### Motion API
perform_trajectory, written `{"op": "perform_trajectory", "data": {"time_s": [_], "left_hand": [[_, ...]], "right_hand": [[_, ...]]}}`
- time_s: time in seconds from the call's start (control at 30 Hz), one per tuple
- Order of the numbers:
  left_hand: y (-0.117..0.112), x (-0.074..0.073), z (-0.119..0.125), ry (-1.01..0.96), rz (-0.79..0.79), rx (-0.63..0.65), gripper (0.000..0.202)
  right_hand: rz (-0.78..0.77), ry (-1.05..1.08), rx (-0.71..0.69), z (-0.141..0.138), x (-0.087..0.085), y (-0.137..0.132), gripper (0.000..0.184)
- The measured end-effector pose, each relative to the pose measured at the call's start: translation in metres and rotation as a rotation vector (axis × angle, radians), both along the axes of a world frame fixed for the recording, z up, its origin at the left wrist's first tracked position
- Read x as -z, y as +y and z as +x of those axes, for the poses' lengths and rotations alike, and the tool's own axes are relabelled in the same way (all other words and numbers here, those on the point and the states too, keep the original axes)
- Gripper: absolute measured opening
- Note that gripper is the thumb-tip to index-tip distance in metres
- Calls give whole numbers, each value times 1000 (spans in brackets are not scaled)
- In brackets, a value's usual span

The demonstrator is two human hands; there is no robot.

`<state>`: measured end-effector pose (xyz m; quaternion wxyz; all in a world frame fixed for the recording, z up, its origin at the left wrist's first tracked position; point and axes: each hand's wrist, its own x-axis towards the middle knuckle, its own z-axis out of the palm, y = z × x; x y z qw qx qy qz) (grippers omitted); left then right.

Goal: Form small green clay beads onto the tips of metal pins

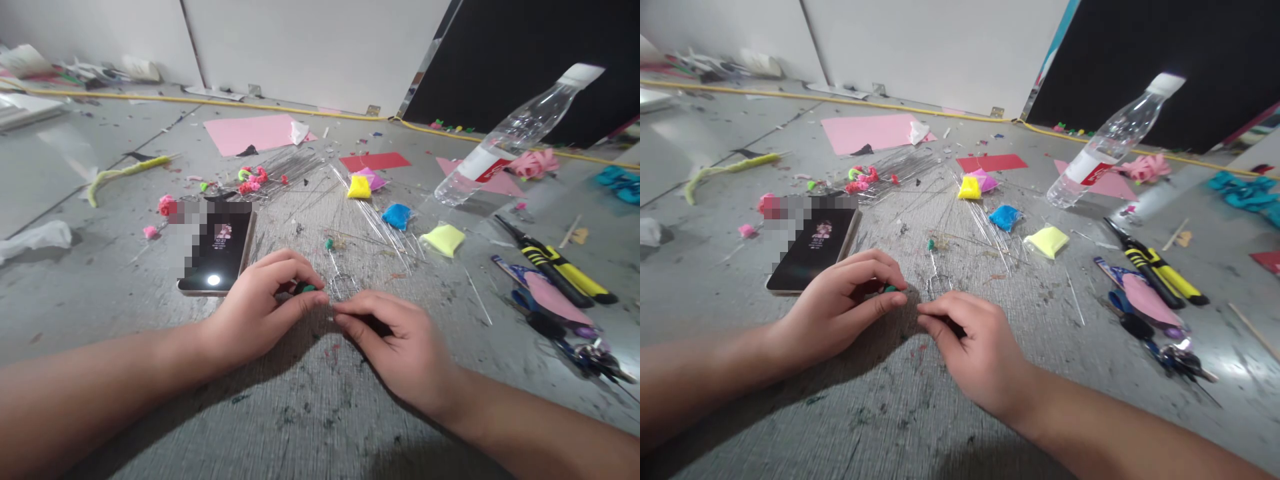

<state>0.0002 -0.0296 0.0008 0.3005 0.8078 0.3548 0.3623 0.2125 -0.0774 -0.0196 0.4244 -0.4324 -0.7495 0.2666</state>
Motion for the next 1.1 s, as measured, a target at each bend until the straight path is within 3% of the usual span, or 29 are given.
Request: {"op": "perform_trajectory", "data": {"time_s": [0.27, 0.47, 0.6, 0.77, 1.1], "left_hand": [[-3, -4, -1, -34, -33, 9, 12], [-3, -1, 2, -132, -99, -200, 4], [-3, 3, 2, -150, -171, -259, 17], [-1, 4, 1, -5, -46, -136, 11], [0, 5, 1, 136, 14, 76, 26]], "right_hand": [[-58, -18, 26, 1, -6, -1, 29], [-110, 57, 62, 0, 1, -2, 12], [-209, 104, 64, 0, 2, -4, 21], [-174, 78, 59, 1, -2, -4, 32], [-61, 45, 36, 0, 0, -1, 10]]}}
